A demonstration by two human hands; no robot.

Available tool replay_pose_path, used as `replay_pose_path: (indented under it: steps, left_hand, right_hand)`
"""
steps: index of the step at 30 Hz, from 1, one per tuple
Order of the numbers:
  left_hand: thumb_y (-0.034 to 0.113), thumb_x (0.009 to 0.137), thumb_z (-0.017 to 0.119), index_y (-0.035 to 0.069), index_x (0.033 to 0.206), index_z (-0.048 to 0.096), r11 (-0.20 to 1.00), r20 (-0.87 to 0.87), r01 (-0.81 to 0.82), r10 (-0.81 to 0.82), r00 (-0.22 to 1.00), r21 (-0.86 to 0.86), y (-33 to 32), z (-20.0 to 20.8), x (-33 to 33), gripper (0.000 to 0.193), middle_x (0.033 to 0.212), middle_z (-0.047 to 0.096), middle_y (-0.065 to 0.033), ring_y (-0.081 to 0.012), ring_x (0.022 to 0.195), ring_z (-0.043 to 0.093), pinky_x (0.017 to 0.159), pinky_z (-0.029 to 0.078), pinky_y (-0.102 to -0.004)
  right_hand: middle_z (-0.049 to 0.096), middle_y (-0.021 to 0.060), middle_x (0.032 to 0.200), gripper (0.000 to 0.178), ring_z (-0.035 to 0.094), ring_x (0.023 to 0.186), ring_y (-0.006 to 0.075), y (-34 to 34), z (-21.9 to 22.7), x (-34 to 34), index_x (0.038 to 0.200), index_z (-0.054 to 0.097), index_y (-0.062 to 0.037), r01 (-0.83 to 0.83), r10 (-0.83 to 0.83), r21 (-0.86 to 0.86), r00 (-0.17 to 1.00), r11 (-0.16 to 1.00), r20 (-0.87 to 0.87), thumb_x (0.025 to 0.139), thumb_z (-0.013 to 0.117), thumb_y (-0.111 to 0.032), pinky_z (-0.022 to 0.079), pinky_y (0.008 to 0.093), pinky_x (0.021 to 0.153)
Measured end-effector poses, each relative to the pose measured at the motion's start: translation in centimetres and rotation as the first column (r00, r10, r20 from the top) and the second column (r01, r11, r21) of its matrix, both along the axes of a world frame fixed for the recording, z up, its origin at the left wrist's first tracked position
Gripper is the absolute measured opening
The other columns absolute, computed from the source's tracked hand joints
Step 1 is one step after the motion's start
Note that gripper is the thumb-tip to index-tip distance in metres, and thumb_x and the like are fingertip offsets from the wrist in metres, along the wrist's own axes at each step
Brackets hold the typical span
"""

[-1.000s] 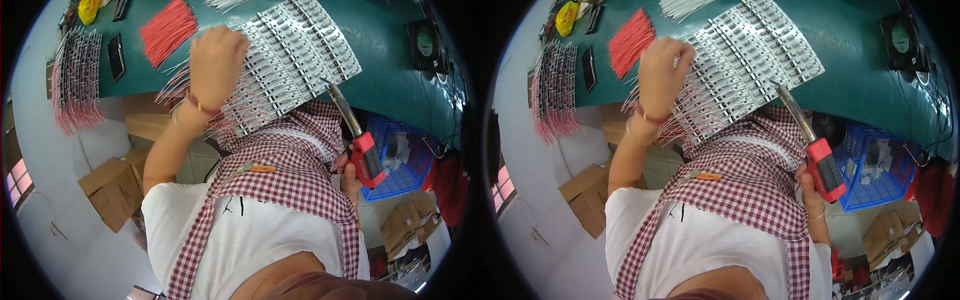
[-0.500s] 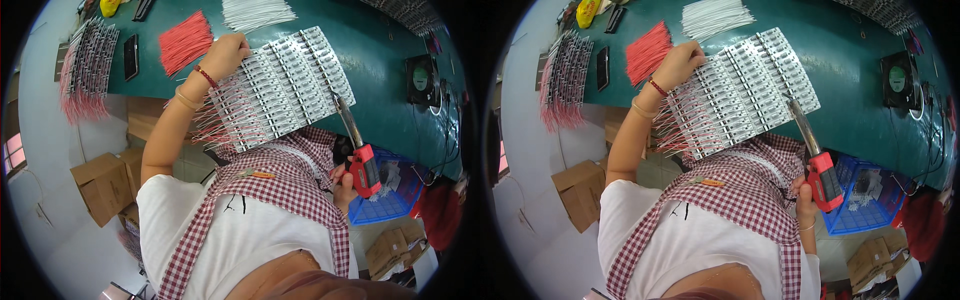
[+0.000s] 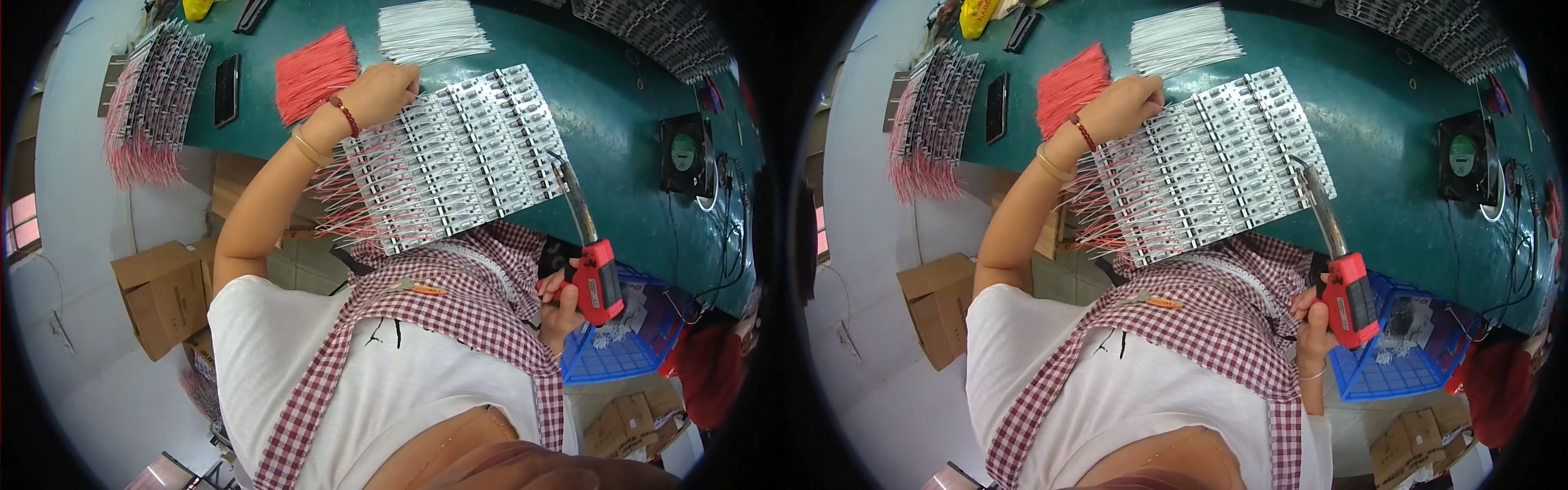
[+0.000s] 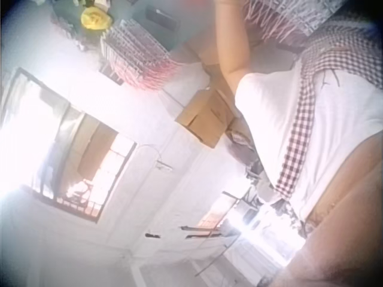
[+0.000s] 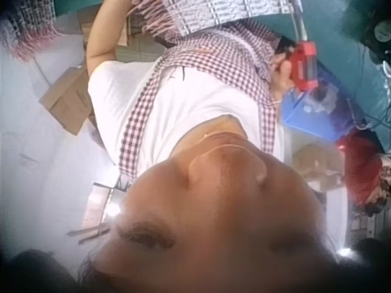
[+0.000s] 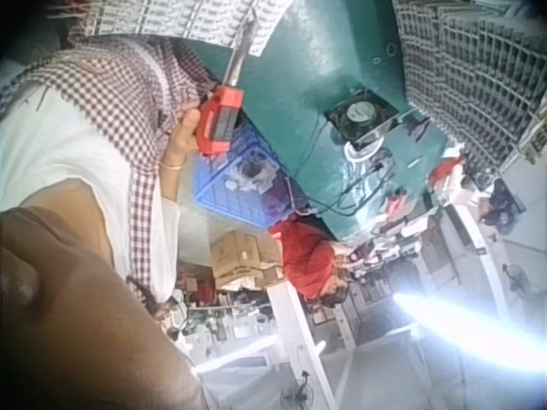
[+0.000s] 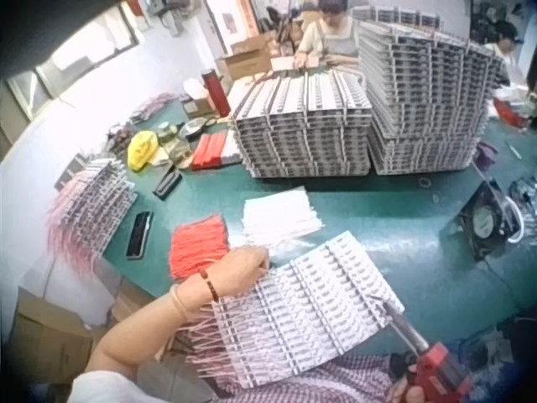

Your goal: The person uses a soldering iron to attach red and white wires to a grid of electronic components on a green workbench. They repeatedly pick up individual wires, place them onto the component grid, and apply the soldering iron to secure them.

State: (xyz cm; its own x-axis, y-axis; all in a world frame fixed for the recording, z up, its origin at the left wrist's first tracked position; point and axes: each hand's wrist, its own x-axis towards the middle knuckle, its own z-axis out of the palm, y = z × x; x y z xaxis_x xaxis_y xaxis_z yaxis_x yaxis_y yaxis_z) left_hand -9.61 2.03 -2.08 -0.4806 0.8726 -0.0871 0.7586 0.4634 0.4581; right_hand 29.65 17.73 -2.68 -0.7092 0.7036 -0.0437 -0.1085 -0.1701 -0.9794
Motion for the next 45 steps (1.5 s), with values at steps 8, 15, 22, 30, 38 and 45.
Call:
replay_pose_path:
  steps: [8, 15, 22, 30, 38, 45]
  left_hand:
    - [0.009, 0.079, 0.066, 0.002, 0.078, 0.064, 0.989, 0.146, -0.136, 0.128, 0.981, 0.053, 1.2, 0.9, 0.9, 0.007, 0.075, 0.068, -0.0145, -0.0340, 0.072, 0.066, 0.068, 0.051, -0.0416]
    - [0.004, 0.080, 0.057, 0.001, 0.081, 0.063, 0.992, -0.026, -0.130, 0.130, 0.991, 0.010, 2.3, -0.2, 1.2, 0.007, 0.075, 0.067, -0.0179, -0.0368, 0.075, 0.066, 0.069, 0.051, -0.0440]
    - [0.008, 0.084, 0.058, 0.001, 0.084, 0.061, 0.997, 0.100, -0.072, 0.072, 0.992, -0.004, 1.5, 0.9, 0.0, 0.007, 0.076, 0.067, -0.0168, -0.0364, 0.074, 0.065, 0.068, 0.051, -0.0438]
    - [0.005, 0.084, 0.065, -0.001, 0.087, 0.062, 0.988, 0.091, -0.125, 0.117, 0.989, 0.094, -0.3, 0.6, 0.1, 0.008, 0.078, 0.067, -0.0132, -0.0251, 0.069, 0.064, 0.066, 0.050, -0.0348]
    - [0.006, 0.080, 0.067, -0.001, 0.085, 0.065, 0.983, 0.070, -0.178, 0.176, 0.982, 0.038, 0.0, 0.7, 0.5, 0.008, 0.077, 0.065, -0.0130, -0.0234, 0.067, 0.063, 0.065, 0.050, -0.0342]
    - [0.008, 0.082, 0.062, 0.000, 0.078, 0.063, 1.000, -0.236, -0.015, 0.016, 0.972, 0.008, 0.7, -0.6, 0.6, 0.009, 0.077, 0.063, -0.0154, -0.0321, 0.074, 0.063, 0.070, 0.051, -0.0423]
  right_hand:
    - [0.050, 0.0075, 0.068, 0.047, 0.043, 0.053, 0.0119, 0.2, 0.1, -0.2, 0.125, 0.044, 0.0049, 0.000, 0.000, 0.007, 1.000, 1.000, -0.006, 0.096, 0.056, -0.030, 0.044, 0.0276, 0.054]
    - [0.050, 0.0070, 0.068, 0.048, 0.044, 0.053, 0.0121, 0.2, 0.1, -0.4, 0.125, 0.044, 0.0049, 0.022, -0.022, -0.017, 1.000, 1.000, -0.005, 0.095, 0.057, -0.030, 0.043, 0.0277, 0.054]
    - [0.050, 0.0067, 0.067, 0.048, 0.044, 0.053, 0.0117, 0.6, 0.0, -0.1, 0.125, 0.044, 0.0051, 0.053, -0.053, -0.024, 0.999, 0.998, 0.006, 0.095, 0.058, -0.030, 0.043, 0.0277, 0.053]
    - [0.049, 0.0066, 0.066, 0.046, 0.044, 0.051, 0.0117, 0.8, -0.1, -0.7, 0.125, 0.044, 0.0056, 0.048, -0.048, -0.037, 0.999, 0.998, -0.007, 0.095, 0.057, -0.027, 0.043, 0.0274, 0.052]
    - [0.050, 0.0068, 0.067, 0.045, 0.043, 0.051, 0.0117, 0.8, 0.0, -1.4, 0.124, 0.045, 0.0055, 0.033, -0.033, -0.038, 0.999, 0.999, 0.002, 0.095, 0.057, -0.028, 0.043, 0.0275, 0.052]
    - [0.050, 0.0065, 0.067, 0.045, 0.044, 0.050, 0.0114, 0.6, -0.1, -1.2, 0.124, 0.045, 0.0052, 0.038, -0.038, -0.015, 0.999, 0.999, 0.007, 0.096, 0.056, -0.027, 0.043, 0.0273, 0.051]
